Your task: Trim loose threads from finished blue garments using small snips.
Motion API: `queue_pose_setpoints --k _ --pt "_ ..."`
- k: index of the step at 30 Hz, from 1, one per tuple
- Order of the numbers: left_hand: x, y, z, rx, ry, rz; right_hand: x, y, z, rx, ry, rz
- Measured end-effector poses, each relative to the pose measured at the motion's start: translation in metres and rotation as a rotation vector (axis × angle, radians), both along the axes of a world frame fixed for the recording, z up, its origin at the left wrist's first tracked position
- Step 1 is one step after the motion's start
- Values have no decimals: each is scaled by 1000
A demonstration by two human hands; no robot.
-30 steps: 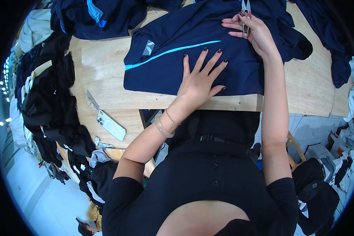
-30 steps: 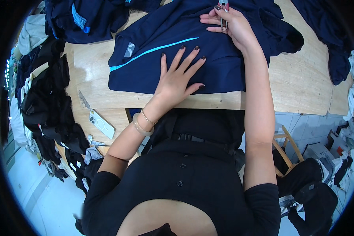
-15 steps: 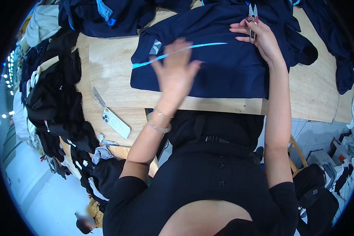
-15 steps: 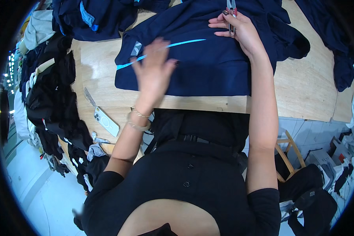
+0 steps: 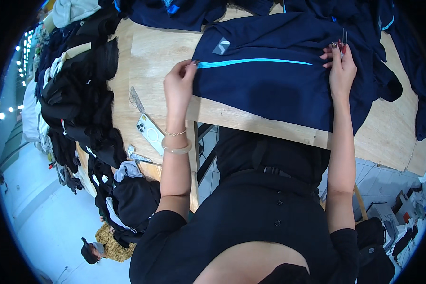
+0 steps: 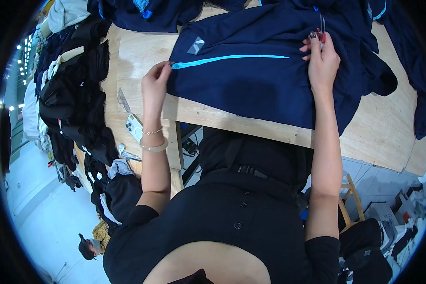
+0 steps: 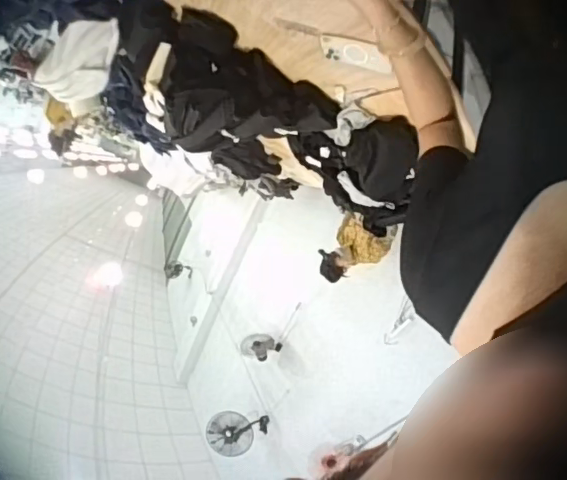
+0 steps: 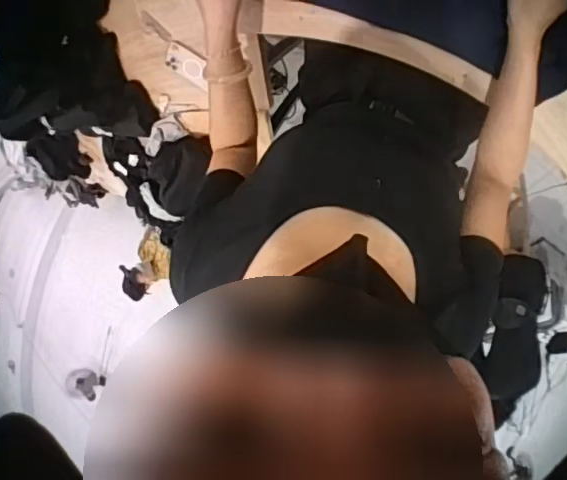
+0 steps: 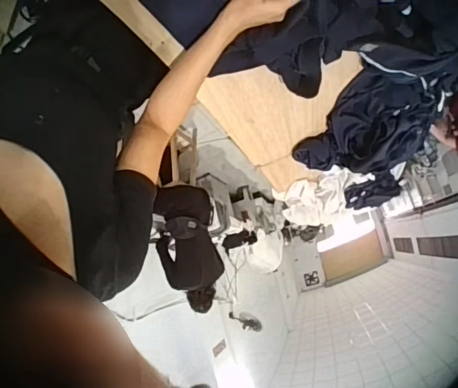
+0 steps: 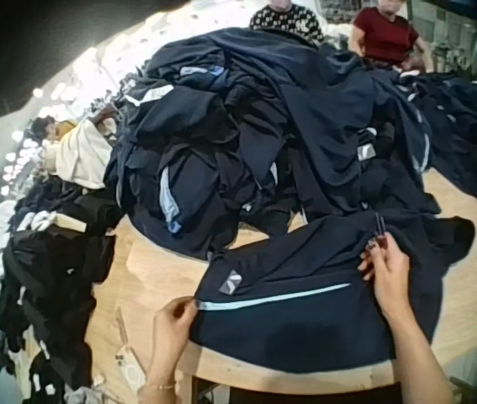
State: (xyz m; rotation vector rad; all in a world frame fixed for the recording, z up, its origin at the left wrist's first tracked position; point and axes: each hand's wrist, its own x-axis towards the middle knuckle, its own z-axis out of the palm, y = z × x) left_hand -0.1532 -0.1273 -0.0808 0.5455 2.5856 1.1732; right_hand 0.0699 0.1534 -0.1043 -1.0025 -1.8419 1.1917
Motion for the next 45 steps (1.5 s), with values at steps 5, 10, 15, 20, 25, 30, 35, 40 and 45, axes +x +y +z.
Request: queue_pose_setpoints --k 5,10,15,20,25,30,35,40,45 --pt "4 15 0 230 -347 -46 16 18 -1 30 -27 -10" --pt "12 13 12 182 -422 17 22 25 0 1 -42 69" --pt "22 17 34 391 -324 -78 19 16 14 24 -31 34" --pt "35 41 72 654 -710 -177 -12 -39 71 55 87 275" --pt "51 78 86 598 -797 -315 -32 -76 117 103 135 519" --pt "62 109 95 639 -945 -551 -21 -62 114 500 61 299" --pt "65 128 92 81 -287 -1017 20 -33 129 111 307 54" --pt "46 132 70 15 -80 -1003 83 15 147 -53 460 -201" --pt "36 151 55 319 -216 -947 140 41 147 -117 478 -349"
